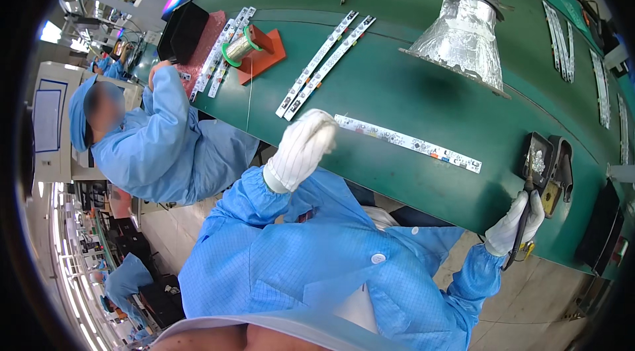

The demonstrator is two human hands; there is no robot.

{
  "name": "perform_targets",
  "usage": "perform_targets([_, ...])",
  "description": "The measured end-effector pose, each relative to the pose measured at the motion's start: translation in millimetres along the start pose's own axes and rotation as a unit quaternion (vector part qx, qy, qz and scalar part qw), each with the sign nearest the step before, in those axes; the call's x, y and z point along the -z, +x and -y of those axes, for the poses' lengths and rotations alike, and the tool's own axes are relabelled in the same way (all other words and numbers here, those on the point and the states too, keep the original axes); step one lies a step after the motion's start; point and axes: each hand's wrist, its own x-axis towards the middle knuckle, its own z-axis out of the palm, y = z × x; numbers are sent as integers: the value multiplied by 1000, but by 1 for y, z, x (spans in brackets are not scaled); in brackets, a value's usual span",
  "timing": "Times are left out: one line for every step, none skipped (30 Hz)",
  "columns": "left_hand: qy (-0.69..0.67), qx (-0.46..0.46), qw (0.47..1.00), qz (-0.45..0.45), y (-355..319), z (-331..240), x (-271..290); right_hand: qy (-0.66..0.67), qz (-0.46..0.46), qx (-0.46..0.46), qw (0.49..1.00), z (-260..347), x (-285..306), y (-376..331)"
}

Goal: Soldering electrical components and wiring onto flexible LED strips at an assembly workbench.

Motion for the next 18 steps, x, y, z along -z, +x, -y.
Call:
perform_targets([-69,57,995,48,-2,-5,-2,1,-4,4,1000,1,-1,0])
perform_targets([-144,171,971,82,-1,-10,-6,2,-8,8,1000,1,-1,0])
perform_targets([-143,172,971,81,-1,-10,-13,3,-7,8,1000,2,-1,0])
perform_targets([-105,123,986,48,-1,-8,-19,15,-4,-5,1000,2,0,0])
perform_targets([-66,72,995,14,-2,-7,-24,26,-2,-17,1000,3,0,0])
perform_targets([-64,73,995,13,-4,-7,-28,27,-1,-17,999,3,1,0])
perform_targets([-57,93,994,16,-4,-10,-29,22,5,-13,1000,3,1,-1])
perform_targets([-50,113,992,20,-4,-12,-30,17,10,-9,1000,2,1,-1])
perform_targets([-50,113,992,18,-2,-14,-32,18,11,-8,1000,2,1,-1])
perform_targets([-54,108,993,-2,0,-17,-32,13,10,4,1000,3,1,-1])
perform_targets([-58,103,993,-22,1,-18,-33,9,10,15,1000,3,1,-1])
perform_targets([-58,104,993,-24,1,-18,-33,10,11,16,1000,2,0,-1])
perform_targets([-45,96,994,-31,1,-17,-34,-5,8,39,999,0,1,-2])
perform_targets([-33,88,995,-38,0,-16,-35,-19,5,62,998,0,1,-2])
perform_targets([-33,88,995,-38,-1,-16,-35,-19,6,62,998,0,1,-2])
perform_targets([2,100,995,-12,-1,-14,-33,-19,7,70,997,1,1,-2])
perform_targets([37,111,993,14,-2,-13,-32,-19,7,77,997,2,1,-2])
perform_targets([36,110,993,16,0,-11,-33,-21,7,76,997,3,0,-2])
